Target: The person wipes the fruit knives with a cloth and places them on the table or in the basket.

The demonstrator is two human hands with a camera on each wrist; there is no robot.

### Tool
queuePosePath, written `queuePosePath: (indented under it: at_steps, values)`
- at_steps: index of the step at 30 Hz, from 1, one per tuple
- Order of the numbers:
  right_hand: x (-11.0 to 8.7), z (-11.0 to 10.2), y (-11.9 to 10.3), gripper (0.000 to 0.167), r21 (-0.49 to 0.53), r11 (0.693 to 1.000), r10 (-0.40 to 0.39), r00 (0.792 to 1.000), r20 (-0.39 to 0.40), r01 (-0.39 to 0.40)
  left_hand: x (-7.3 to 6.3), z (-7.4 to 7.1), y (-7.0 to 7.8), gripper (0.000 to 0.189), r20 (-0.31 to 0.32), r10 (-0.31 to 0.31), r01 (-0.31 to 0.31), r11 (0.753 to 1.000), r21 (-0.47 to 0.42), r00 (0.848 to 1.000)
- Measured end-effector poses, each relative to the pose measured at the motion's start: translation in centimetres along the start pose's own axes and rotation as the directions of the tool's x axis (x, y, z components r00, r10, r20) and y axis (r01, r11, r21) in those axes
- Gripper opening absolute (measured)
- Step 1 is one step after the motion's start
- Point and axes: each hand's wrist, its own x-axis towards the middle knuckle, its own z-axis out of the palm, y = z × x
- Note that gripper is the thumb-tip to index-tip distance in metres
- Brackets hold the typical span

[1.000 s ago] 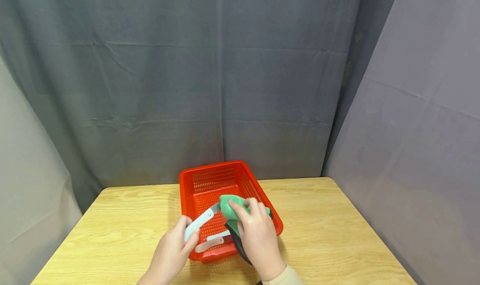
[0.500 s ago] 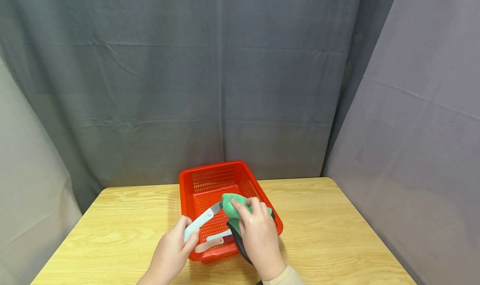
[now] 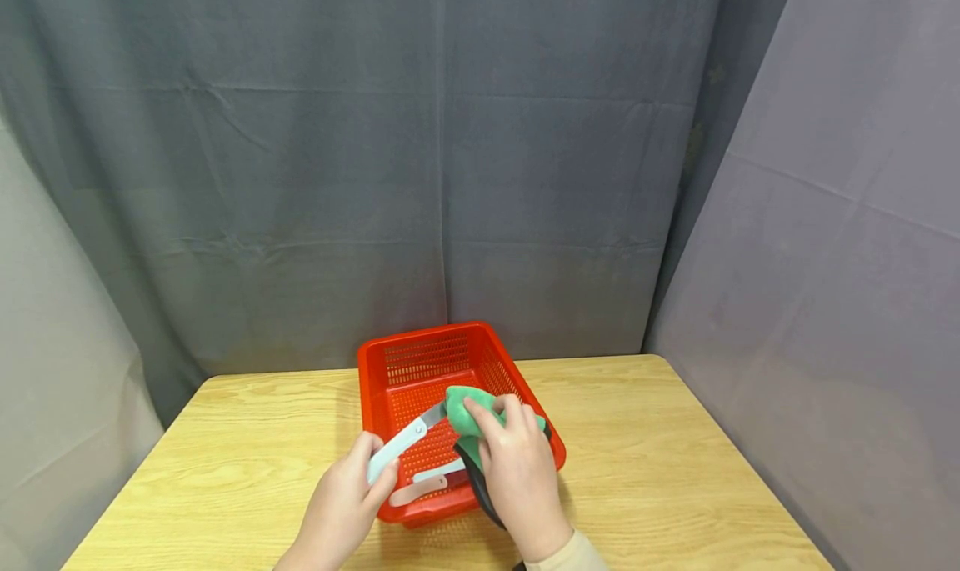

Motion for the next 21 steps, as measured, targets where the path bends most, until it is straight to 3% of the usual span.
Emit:
queuePosePath:
  at_steps: [21]
  values:
    - [0.06,-0.69,-0.4,0.059,0.016,1.0,-0.02,0.999,-0.043,0.02,0.02,0.05,-0.23,0.015,-0.003,-0.044,0.044,0.999,0.011,0.999]
